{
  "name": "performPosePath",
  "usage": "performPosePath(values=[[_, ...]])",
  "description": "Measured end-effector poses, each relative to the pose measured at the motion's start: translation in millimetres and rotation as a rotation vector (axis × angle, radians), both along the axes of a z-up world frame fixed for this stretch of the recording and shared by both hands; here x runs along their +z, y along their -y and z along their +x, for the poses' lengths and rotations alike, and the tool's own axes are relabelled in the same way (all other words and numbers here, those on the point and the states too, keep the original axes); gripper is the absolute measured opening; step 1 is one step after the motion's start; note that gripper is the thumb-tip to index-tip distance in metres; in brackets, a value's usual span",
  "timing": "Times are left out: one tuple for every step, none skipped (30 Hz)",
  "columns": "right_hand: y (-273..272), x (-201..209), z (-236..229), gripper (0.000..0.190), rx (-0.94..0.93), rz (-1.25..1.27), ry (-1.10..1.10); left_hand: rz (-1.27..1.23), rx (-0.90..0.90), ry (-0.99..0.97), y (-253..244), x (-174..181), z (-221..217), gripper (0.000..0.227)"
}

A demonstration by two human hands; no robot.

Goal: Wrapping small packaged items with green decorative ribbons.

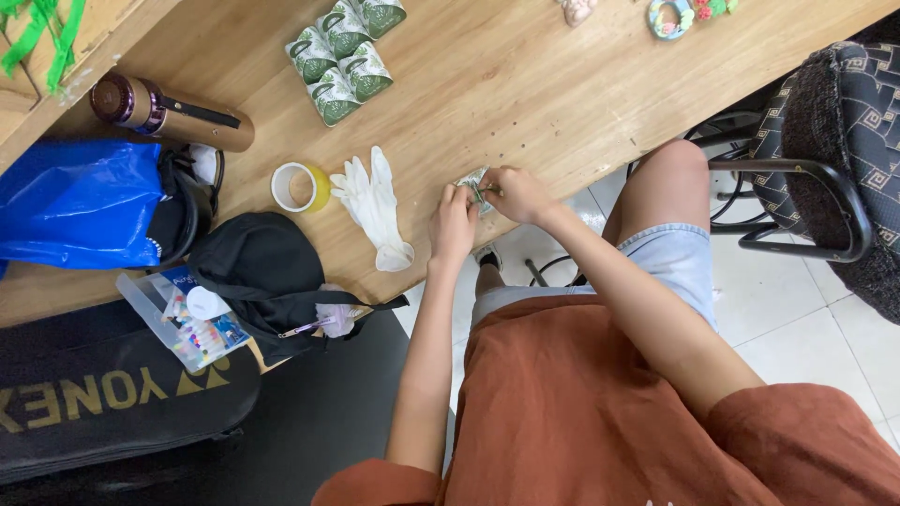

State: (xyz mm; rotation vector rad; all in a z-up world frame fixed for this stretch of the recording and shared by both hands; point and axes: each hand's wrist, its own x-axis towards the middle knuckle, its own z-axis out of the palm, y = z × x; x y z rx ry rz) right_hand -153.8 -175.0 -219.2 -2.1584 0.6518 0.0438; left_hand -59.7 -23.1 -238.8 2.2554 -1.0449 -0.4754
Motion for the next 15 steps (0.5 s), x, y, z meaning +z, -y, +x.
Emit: performPosePath(values=[[1.1,6.5,-2.7,0.020,-0.001,0.000,0.000,0.000,-0.001,0.000,-1.3,7.1,-0.3,0.023],[3.5,13.1,-4.1,0.021,-0.010,0.010,-0.003,0.017,-0.017,0.043,-1.3,14.4,0.9,0.020],[6.0,19.9,-5.4,0.023,-0.018,0.019,-0.007,0.034,-0.033,0.085,-1.1,21.7,2.0,0.018],[10.1,18.8,-10.1,0.023,-0.018,0.018,-0.004,0.033,-0.033,0.088,-6.5,21.1,2.7,0.018],[14.3,17.7,-14.9,0.022,-0.028,0.044,0.034,-0.020,0.029,-0.056,-11.7,20.5,3.4,0.014],[18.7,16.4,-20.1,0.022,-0.037,0.069,0.072,-0.074,0.091,-0.202,-16.8,19.6,3.6,0.011],[21.4,14.9,-26.2,0.022,-0.037,0.067,0.074,-0.075,0.092,-0.200,-22.7,10.6,4.5,0.011],[27.8,13.9,-30.3,0.020,-0.044,0.092,0.097,-0.198,0.079,-0.161,-24.8,1.3,7.3,0.012],[34.0,13.1,-34.5,0.018,-0.051,0.116,0.121,-0.320,0.066,-0.121,-27.1,-7.9,10.1,0.013],[34.4,12.2,-34.5,0.018,-0.046,0.115,0.125,-0.322,0.070,-0.117,-28.6,-6.5,8.1,0.013],[34.5,11.4,-34.5,0.018,-0.052,0.154,0.112,-0.291,0.142,-0.165,-30.4,-5.1,6.0,0.016],[35.4,10.7,-34.4,0.019,-0.060,0.192,0.100,-0.261,0.210,-0.213,-31.1,-3.9,4.6,0.021],[34.9,7.8,-31.6,0.019,-0.057,0.188,0.104,-0.265,0.212,-0.209,-28.1,-4.6,2.5,0.021],[33.6,5.0,-29.2,0.019,-0.071,0.236,0.110,-0.255,0.215,-0.258,-25.8,-4.9,0.4,0.025],[32.4,2.2,-26.8,0.020,-0.085,0.283,0.116,-0.245,0.219,-0.306,-23.5,-5.3,-1.8,0.031]])
